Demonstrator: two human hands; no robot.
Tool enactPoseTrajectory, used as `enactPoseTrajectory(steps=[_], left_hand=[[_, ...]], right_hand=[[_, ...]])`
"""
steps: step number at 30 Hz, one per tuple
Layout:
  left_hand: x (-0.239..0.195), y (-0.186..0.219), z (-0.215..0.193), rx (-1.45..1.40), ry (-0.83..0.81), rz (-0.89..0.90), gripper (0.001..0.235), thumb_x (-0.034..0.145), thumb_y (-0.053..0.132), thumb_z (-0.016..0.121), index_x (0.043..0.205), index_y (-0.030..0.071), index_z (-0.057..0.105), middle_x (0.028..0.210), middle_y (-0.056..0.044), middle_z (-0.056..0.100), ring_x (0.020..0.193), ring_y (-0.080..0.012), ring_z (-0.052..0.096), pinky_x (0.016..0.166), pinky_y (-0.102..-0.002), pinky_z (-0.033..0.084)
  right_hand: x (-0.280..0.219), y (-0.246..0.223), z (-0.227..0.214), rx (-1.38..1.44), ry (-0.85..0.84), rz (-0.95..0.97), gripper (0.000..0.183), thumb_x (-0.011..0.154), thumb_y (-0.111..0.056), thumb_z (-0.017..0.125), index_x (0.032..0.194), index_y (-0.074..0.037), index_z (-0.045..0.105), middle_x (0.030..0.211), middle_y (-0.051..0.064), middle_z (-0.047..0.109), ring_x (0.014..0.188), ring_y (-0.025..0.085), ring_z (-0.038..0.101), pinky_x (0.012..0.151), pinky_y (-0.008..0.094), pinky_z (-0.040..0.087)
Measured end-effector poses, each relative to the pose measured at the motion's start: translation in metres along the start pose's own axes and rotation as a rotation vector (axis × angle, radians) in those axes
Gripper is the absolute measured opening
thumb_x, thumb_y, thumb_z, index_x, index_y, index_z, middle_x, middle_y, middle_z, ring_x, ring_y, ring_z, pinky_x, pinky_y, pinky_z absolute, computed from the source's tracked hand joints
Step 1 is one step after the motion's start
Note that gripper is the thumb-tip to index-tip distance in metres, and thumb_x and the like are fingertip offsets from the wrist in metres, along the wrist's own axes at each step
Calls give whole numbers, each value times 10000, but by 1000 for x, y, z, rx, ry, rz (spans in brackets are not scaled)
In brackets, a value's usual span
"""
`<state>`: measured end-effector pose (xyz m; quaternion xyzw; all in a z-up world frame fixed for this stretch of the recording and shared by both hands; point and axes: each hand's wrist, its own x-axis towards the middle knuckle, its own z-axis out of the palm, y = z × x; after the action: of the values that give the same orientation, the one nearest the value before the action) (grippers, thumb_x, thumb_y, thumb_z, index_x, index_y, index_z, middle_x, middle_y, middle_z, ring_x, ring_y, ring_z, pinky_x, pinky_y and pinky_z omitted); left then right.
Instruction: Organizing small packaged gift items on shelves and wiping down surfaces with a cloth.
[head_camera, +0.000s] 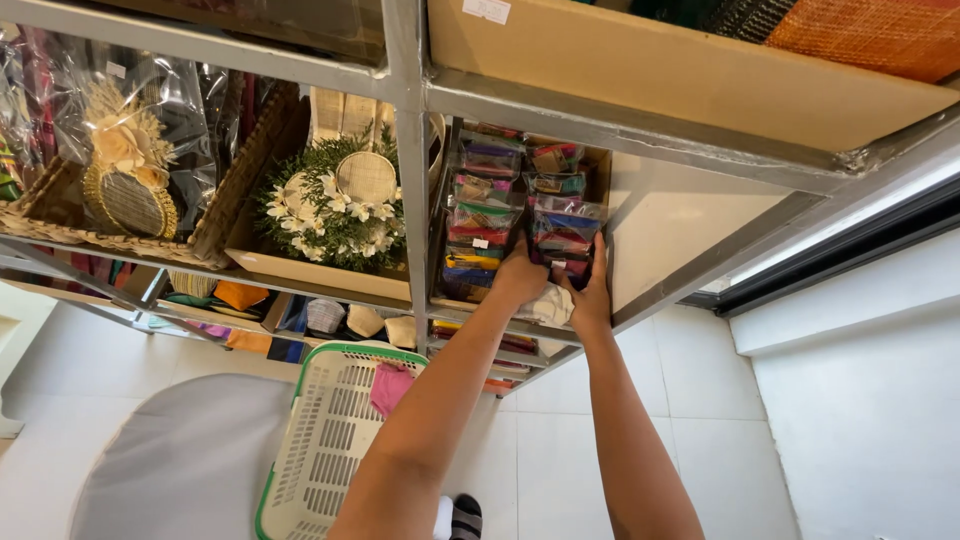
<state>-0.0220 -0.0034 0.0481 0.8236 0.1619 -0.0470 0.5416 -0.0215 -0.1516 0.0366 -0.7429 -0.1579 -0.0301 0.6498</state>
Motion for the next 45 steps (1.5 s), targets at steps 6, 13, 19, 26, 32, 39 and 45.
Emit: enactPoseTrajectory(steps=[6, 13, 19, 26, 32, 39, 45], left_hand=[[17, 33, -28, -17, -31, -131, 1013, 803, 122, 625, 1649, 193, 71, 1461, -209, 562, 1279, -343, 597, 1068, -360, 472], [32, 51, -46, -133, -96, -123, 971, 828, 125, 578, 1666, 155, 88, 1395, -259, 633, 1166, -359, 682, 939, -401, 528], [43, 29, -29, -116, -108, -93, 898, 837, 104, 576, 1647, 152, 193, 1464, -230, 566, 1220, -340, 642, 990, -386, 504], [45, -22, -1, 123, -43, 16, 845, 878, 215, 611, 1621, 81, 231, 1537, -206, 498, 1315, -356, 571, 1044, -396, 488], [-1, -24, -13, 121, -13, 47, 807, 864, 204, 634, 1594, 50, 327, 1418, -282, 570, 1308, -392, 578, 1072, -397, 479], [-34, -20, -12, 220, -36, -3, 870, 837, 174, 629, 1614, 91, 245, 1358, -264, 617, 1266, -401, 598, 1101, -437, 421], [-50, -26, -14, 146, -72, -9, 899, 837, 135, 606, 1637, 80, 200, 1334, -292, 625, 1232, -413, 628, 1044, -428, 499]], right_hand=[[27, 41, -4, -12, 44, 78, 791, 941, -235, 719, 1612, -74, 332, 1411, 167, 620, 1251, 265, 643, 1055, 352, 548], [30, 15, 7, -133, 79, 191, 820, 962, -319, 697, 1644, -150, 273, 1466, 112, 595, 1307, 233, 582, 1075, 330, 446], [25, 22, 6, -177, 17, 73, 897, 903, -292, 733, 1628, -149, 224, 1461, 118, 571, 1297, 253, 570, 1062, 345, 443], [33, 20, 13, -105, 30, 199, 811, 987, -449, 673, 1649, -217, 265, 1302, 110, 626, 1177, 256, 602, 1015, 372, 478], [33, 31, 14, 179, 116, 272, 1000, 900, -481, 745, 1641, -176, 146, 1471, 99, 517, 1310, 257, 512, 1065, 396, 444], [39, -7, 10, 371, 38, 287, 946, 863, -617, 669, 1567, -57, 377, 1424, 122, 556, 1250, 270, 538, 1036, 415, 477], [42, 19, 15, 426, 0, 266, 835, 897, -590, 707, 1455, -4, 499, 1350, 117, 612, 1173, 234, 607, 994, 387, 513]])
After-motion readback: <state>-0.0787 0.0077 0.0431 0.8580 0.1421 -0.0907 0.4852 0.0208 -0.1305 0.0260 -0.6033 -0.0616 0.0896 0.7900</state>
